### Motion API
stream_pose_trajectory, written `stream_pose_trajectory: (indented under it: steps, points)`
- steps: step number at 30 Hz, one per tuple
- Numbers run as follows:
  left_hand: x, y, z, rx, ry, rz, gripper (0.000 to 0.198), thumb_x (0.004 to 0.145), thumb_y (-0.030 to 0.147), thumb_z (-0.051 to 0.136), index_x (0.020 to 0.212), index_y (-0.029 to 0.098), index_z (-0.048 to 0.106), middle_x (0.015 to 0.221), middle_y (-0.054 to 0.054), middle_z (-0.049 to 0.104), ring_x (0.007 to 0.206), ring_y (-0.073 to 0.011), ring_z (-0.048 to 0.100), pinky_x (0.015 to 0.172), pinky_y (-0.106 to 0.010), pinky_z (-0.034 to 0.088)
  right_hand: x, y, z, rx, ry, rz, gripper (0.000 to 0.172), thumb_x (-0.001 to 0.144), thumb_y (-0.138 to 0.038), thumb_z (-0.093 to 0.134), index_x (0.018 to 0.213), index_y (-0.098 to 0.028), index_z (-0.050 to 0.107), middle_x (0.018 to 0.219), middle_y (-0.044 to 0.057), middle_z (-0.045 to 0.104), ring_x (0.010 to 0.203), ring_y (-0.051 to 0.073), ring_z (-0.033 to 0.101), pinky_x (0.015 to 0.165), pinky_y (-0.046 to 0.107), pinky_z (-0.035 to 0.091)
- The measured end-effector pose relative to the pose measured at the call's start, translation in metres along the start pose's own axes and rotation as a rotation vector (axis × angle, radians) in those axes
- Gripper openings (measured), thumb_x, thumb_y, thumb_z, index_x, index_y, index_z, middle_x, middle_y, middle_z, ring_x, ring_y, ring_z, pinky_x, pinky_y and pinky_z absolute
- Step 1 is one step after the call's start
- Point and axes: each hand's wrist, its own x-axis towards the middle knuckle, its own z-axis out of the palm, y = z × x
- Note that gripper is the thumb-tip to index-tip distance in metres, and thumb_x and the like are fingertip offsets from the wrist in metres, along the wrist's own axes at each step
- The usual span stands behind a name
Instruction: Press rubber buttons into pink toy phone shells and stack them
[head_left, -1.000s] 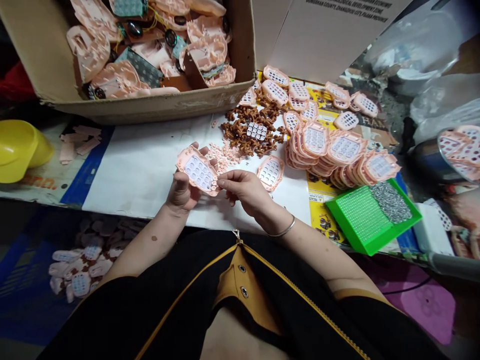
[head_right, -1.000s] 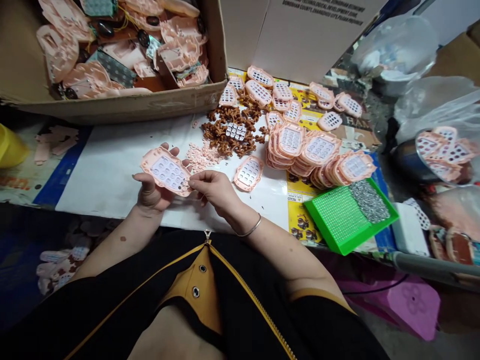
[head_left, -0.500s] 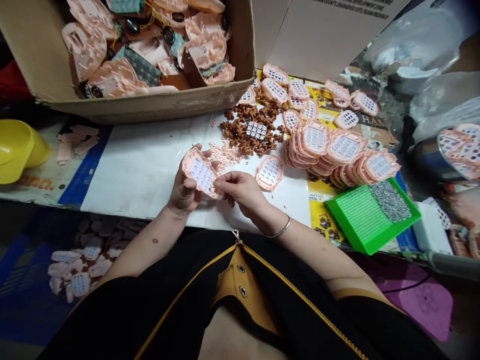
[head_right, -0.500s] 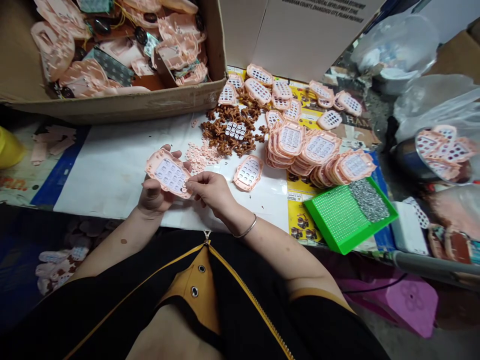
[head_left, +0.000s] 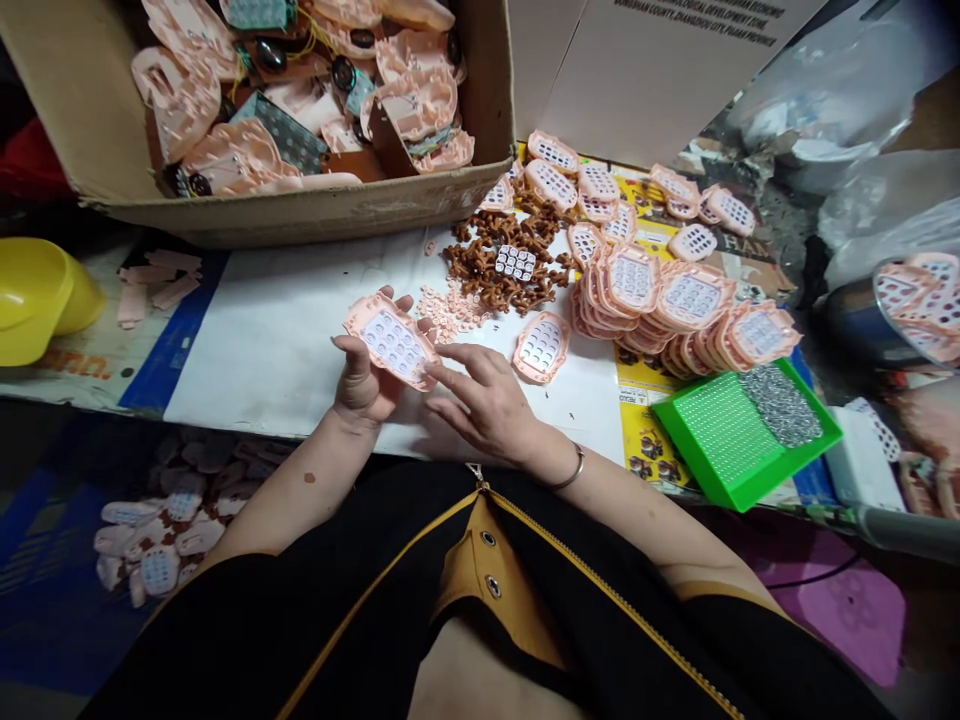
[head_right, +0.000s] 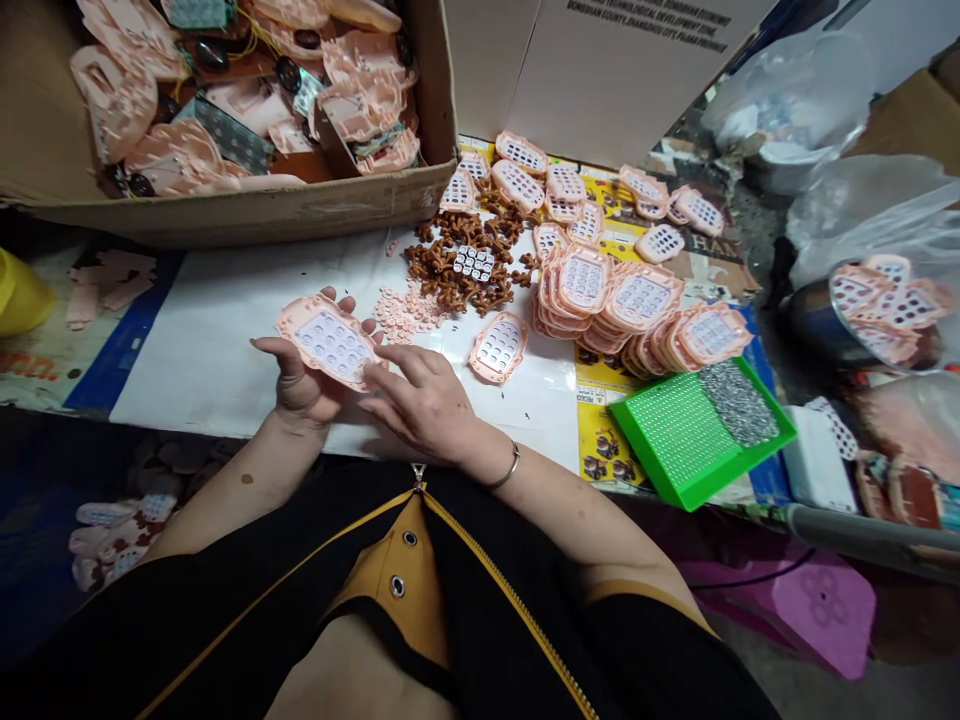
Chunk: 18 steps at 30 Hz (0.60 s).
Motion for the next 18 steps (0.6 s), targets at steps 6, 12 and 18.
stream_pose_trajectory:
  steps: [6, 12, 18]
  points:
    - [0.002, 0.000, 0.000, 0.026, 0.023, -0.038, 0.082, 0.065, 0.092, 0.056, 0.115, 0.028, 0.063, 0.121, -0.007, 0.068, 0.114, -0.0290, 0.064, 0.095, -0.042, 0.055, -0.001, 0.007, 0.007, -0.082, 0.021, -0.186, 0.027, 0.100, -0.028, 0.053, 0.122, -0.015, 0.063, 0.117, 0.012, 0.073, 0.109, 0.022, 0.063, 0.093, 0.037, 0.050]
    - [0.004, 0.000, 0.015, 0.031, -0.016, -0.136, 0.084, 0.074, 0.094, 0.037, 0.108, 0.024, 0.068, 0.115, -0.010, 0.070, 0.116, -0.0297, 0.063, 0.091, -0.042, 0.057, -0.012, 0.020, -0.014, -0.153, 0.064, -0.223, 0.022, 0.101, -0.019, 0.046, 0.105, -0.024, 0.067, 0.104, 0.002, 0.076, 0.097, 0.016, 0.065, 0.097, 0.038, 0.046]
    - [0.014, -0.015, 0.034, 0.423, -0.043, -0.190, 0.058, 0.082, 0.071, 0.063, 0.114, 0.022, 0.065, 0.115, -0.009, 0.067, 0.091, -0.0202, 0.066, 0.082, -0.037, 0.058, -0.055, 0.048, -0.079, -0.433, 0.314, 0.000, 0.020, 0.099, -0.021, 0.050, 0.102, -0.028, 0.069, 0.100, 0.002, 0.076, 0.092, 0.018, 0.064, 0.092, 0.040, 0.046]
